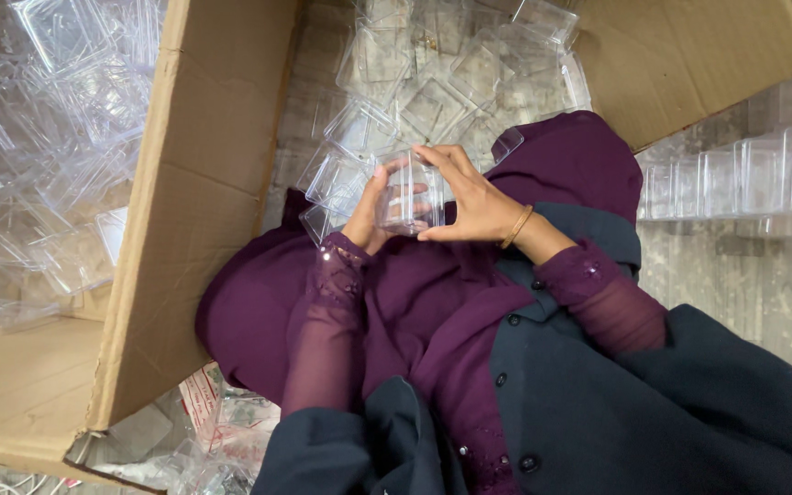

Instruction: The person sits on the floor among cardboard boxes filled with clear plastic containers. They pick up boxes and lids one at a time, fit lids onto the boxes, and place the closed containers onto stacks beside them.

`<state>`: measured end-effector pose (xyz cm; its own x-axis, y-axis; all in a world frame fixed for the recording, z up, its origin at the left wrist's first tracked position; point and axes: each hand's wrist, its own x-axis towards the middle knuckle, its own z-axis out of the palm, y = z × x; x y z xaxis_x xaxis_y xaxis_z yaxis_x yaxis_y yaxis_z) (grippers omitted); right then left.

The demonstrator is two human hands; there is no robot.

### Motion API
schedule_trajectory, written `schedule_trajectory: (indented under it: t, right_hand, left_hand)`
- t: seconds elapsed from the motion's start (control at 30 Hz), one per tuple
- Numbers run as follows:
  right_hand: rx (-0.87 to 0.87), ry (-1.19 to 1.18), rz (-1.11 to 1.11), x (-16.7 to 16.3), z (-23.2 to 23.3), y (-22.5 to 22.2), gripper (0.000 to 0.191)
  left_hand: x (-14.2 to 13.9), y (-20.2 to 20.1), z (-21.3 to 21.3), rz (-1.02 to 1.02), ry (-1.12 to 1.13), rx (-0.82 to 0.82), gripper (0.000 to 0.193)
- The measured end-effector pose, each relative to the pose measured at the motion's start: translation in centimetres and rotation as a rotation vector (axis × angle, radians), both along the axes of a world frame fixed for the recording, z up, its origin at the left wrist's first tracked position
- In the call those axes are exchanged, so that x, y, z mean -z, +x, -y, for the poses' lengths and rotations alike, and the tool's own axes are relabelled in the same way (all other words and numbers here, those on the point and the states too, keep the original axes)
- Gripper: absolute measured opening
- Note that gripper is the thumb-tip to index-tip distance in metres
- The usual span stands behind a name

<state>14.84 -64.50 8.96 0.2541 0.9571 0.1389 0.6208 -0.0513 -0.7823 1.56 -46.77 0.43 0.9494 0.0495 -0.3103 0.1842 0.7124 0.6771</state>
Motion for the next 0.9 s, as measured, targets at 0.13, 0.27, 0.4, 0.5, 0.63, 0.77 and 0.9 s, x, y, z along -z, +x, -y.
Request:
schedule_trajectory:
  t: [0.13, 0.27, 0.4, 0.5, 0.63, 0.77, 0.9]
  right_hand:
    - [0.011, 0.005, -0.009, 1.0, -0.2, 0.0, 0.118]
    - [0.040, 0.019, -0.037, 1.5, -0.4, -0.5, 0.116]
    - [0.081, 0.029, -0.010, 0.1, 0.3, -1.0, 0.113]
    - [0.219, 0.043, 0.105, -3.2, 4.0, 0.3, 0.109]
    - [0.580, 0.232, 0.426, -9.7, 14.1, 4.4, 0.079]
    - [1.030, 0.110, 0.877, -15.2, 26.7, 6.9, 0.077]
    - [1.170, -0.035, 1.122, -14.9, 33.1, 9.0, 0.070]
  left_hand:
    - [0.9, 0.0, 0.0, -0.010, 0.018, 0.007, 0.084]
    - [2.1, 0.1, 0.2, -0.041, 0.038, 0.032, 0.085]
    - [3.0, 1.2, 0.6, -0.022, 0.004, 0.106, 0.089]
    - [3.2, 1.3, 0.2, 0.013, 0.170, 0.086, 0.089]
    - [3.1, 1.0, -2.1, -0.081, 0.356, -0.234, 0.075]
    - [3.1, 1.0, -2.2, -0.153, 0.414, -0.355, 0.056]
    - [2.6, 0.8, -1.0, -0.161, 0.442, -0.296, 0.050]
